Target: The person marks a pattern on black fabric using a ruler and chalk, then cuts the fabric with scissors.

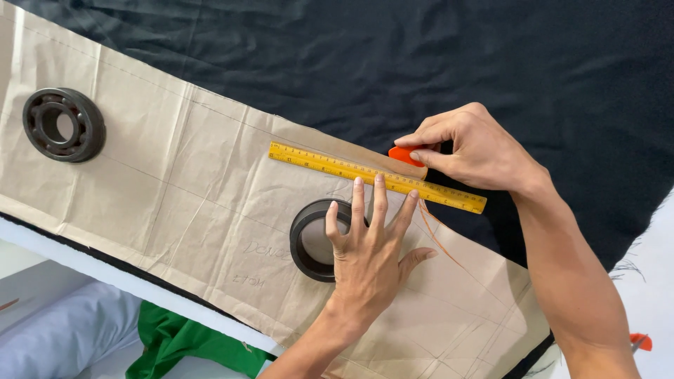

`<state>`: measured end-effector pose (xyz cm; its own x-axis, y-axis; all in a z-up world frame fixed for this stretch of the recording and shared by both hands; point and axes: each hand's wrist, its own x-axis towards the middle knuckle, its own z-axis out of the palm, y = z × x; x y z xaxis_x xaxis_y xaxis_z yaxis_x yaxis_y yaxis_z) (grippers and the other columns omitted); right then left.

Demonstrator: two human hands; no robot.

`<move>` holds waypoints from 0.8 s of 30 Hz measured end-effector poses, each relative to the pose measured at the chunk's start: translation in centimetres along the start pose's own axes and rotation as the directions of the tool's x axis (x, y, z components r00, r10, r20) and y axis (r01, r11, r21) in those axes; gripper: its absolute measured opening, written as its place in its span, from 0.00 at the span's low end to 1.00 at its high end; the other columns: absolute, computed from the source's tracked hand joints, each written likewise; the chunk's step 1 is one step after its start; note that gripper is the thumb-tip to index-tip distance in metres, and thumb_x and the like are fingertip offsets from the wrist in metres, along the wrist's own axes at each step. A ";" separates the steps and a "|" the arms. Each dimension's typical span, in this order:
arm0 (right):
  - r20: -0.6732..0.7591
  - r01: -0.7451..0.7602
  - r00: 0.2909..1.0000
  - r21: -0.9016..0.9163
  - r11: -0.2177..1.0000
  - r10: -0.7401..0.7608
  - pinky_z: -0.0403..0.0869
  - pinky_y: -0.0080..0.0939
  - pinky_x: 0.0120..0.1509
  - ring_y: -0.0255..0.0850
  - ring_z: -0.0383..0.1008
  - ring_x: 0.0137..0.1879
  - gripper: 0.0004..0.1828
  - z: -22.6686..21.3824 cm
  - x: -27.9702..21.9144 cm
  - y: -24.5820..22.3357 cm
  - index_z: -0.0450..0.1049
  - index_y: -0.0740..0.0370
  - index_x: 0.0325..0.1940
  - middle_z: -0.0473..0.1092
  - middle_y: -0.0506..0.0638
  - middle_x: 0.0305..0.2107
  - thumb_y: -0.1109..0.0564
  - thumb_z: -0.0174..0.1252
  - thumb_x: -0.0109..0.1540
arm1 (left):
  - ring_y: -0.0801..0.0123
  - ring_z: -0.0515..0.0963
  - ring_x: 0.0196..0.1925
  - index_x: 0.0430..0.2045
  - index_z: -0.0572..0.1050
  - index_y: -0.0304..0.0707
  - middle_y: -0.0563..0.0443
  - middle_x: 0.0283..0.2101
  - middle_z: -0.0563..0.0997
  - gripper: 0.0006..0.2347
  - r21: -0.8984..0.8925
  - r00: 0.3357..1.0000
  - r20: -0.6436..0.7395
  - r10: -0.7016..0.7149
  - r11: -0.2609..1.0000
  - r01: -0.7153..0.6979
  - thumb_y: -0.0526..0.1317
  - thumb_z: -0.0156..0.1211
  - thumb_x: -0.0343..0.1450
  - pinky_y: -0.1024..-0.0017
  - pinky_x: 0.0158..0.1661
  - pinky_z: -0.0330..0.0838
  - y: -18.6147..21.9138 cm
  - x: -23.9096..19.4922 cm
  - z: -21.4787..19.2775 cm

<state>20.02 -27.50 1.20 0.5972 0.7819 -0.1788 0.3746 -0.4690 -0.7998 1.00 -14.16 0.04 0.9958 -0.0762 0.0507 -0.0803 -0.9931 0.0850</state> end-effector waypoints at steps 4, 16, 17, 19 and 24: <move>0.004 0.003 1.000 0.015 1.000 -0.003 0.79 0.32 0.43 0.37 0.83 0.43 0.12 0.0 0.4 -0.3 0.83 0.61 0.49 0.82 0.51 0.41 0.63 0.63 0.61 | 0.44 0.65 0.71 0.66 0.67 0.62 0.40 0.70 0.66 0.32 0.011 1.000 0.008 -0.001 1.000 0.000 0.72 0.45 0.69 0.47 0.62 0.48 0.0 0.1 -0.1; 0.006 0.063 0.998 0.010 0.998 -0.063 0.76 0.32 0.40 0.36 0.82 0.40 0.11 1.2 3.1 -1.3 0.84 0.63 0.47 0.82 0.51 0.40 0.63 0.62 0.62 | 0.46 0.67 0.70 0.64 0.68 0.63 0.41 0.68 0.68 0.33 0.025 1.000 0.020 -0.002 1.000 0.002 0.73 0.51 0.66 0.48 0.60 0.50 0.0 0.1 0.0; -0.011 0.078 0.997 0.016 0.997 -0.078 0.74 0.32 0.39 0.34 0.81 0.39 0.11 1.4 3.4 -1.3 0.84 0.62 0.47 0.82 0.49 0.38 0.63 0.62 0.61 | 0.46 0.67 0.70 0.63 0.69 0.64 0.42 0.68 0.68 0.33 0.030 1.000 0.019 -0.006 1.000 0.006 0.73 0.51 0.66 0.49 0.61 0.50 0.0 0.2 -0.1; -0.027 0.093 0.995 0.019 0.995 -0.093 0.72 0.32 0.38 0.33 0.80 0.37 0.12 1.9 3.6 -1.1 0.84 0.62 0.47 0.82 0.48 0.37 0.64 0.61 0.61 | 0.47 0.68 0.69 0.63 0.69 0.64 0.42 0.68 0.69 0.32 0.032 1.000 0.015 -0.011 0.999 0.010 0.73 0.51 0.66 0.49 0.61 0.50 0.0 0.1 -0.1; -0.229 -0.071 0.968 0.158 0.985 0.106 0.68 0.27 0.37 0.27 0.72 0.34 0.11 2.8 3.2 -0.5 0.83 0.60 0.50 0.81 0.48 0.35 0.62 0.65 0.63 | 0.44 0.67 0.69 0.61 0.71 0.59 0.38 0.68 0.69 0.33 -0.051 0.999 -0.011 -0.034 0.998 0.034 0.72 0.36 0.69 0.41 0.61 0.49 -1.6 -0.2 -0.9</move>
<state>19.74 -23.61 -0.55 0.7802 0.6126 -0.1268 0.2146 -0.4526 -0.8655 0.90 -12.49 0.76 0.9974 -0.0412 0.0587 -0.0490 -0.9892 0.1378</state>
